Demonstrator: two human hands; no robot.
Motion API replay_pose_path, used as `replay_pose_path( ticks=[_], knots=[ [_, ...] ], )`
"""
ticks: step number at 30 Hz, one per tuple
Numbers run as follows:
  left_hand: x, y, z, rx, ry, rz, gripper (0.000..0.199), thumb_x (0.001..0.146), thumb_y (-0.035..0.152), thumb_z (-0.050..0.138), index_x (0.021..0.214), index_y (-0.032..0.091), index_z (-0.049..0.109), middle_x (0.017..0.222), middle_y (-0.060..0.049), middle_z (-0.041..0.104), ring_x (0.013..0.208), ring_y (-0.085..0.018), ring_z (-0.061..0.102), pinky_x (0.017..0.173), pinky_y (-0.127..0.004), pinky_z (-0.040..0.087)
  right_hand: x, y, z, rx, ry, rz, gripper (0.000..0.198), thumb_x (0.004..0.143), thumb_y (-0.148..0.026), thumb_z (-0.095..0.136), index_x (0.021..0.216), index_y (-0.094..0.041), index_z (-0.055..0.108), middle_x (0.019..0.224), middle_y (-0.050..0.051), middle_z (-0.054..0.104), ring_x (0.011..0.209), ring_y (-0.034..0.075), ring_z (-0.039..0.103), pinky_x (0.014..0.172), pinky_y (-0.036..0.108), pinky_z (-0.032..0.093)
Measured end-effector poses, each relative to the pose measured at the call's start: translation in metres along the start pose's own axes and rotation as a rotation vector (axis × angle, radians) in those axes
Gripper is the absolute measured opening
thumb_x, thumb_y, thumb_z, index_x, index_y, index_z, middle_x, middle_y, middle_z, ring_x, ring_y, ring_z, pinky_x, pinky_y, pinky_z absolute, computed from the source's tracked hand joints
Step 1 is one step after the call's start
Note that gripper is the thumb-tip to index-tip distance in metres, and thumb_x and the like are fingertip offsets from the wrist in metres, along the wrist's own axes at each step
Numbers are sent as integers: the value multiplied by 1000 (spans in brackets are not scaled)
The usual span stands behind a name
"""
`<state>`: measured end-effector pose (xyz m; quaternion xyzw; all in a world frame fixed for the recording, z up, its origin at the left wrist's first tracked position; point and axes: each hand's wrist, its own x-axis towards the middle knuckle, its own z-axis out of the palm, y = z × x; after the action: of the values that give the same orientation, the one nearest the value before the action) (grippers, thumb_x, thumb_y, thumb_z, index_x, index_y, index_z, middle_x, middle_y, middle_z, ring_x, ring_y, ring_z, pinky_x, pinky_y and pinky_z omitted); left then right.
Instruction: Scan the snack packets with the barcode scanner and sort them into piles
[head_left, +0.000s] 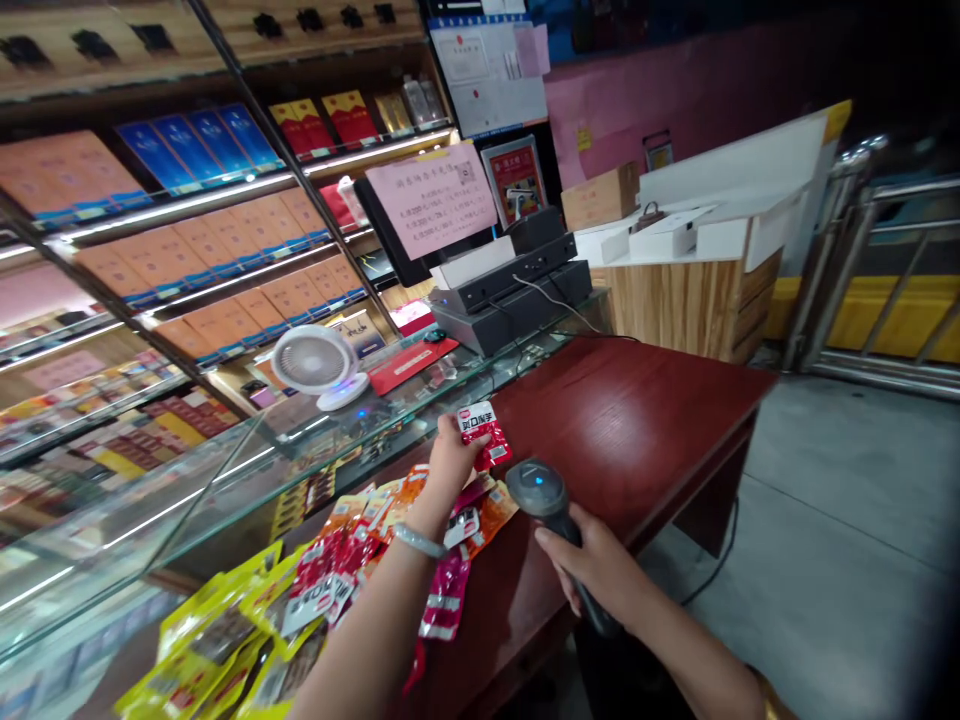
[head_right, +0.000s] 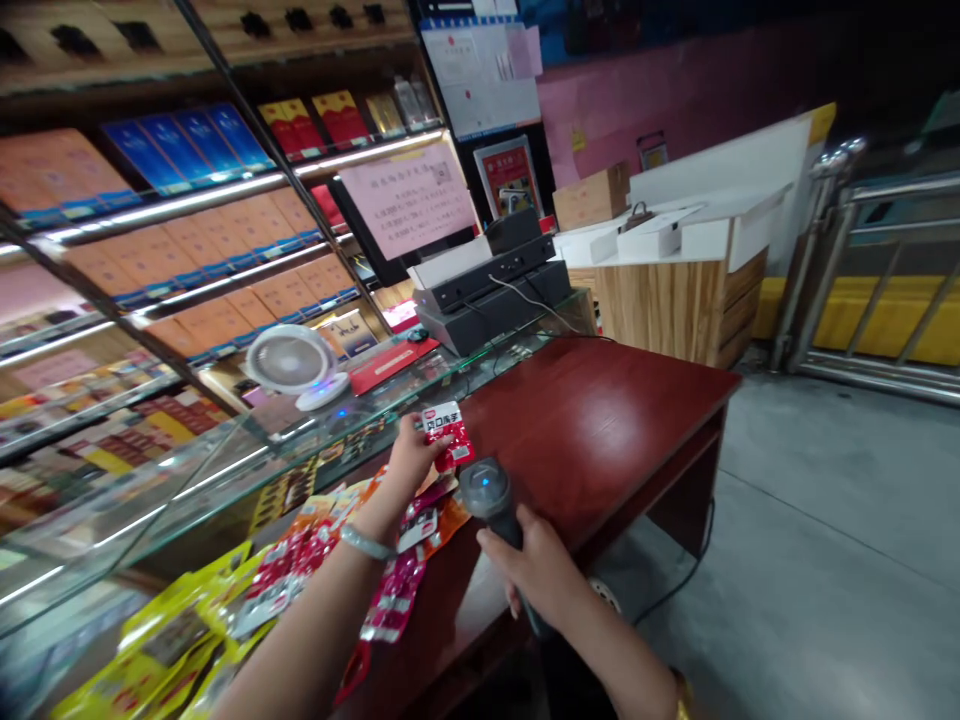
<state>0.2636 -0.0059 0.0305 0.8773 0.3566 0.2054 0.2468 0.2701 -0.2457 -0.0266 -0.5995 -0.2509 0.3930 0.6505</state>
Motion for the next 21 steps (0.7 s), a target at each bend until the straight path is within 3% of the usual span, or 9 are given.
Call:
replay_pose_path(
  ticks=[3,8,15,21],
  knots=[
    [-38,-21,-25,-36,117,-47,59,79,33,71,125,21,37,103,-9,71,94,-23,69,78,-30,50,-8,-1,15,58,-80,-8,42,82,-58,57,99,-21,46,43,-13,43,31,8,39,31,17,36],
    [-76,-40,-39,-80,247,-96,59,79,31,71,127,20,39,103,-10,70,95,-24,69,80,-33,49,-15,8,48,88,-188,-9,44,82,-61,59,98,-23,46,47,-13,43,32,7,39,31,17,36],
    [-89,-54,-43,-100,287,-102,54,81,25,66,128,20,40,99,-8,70,91,-22,69,75,-30,49,-14,23,65,107,-135,-13,41,83,-60,59,96,-23,47,51,-12,42,33,6,41,31,16,36],
    [-93,-53,-49,-24,258,-133,56,83,37,64,131,20,41,93,-6,70,89,-23,68,73,-31,47,-16,22,64,140,-159,-12,43,83,-60,60,98,-22,47,55,-11,45,35,5,40,31,15,34]
  ],
)
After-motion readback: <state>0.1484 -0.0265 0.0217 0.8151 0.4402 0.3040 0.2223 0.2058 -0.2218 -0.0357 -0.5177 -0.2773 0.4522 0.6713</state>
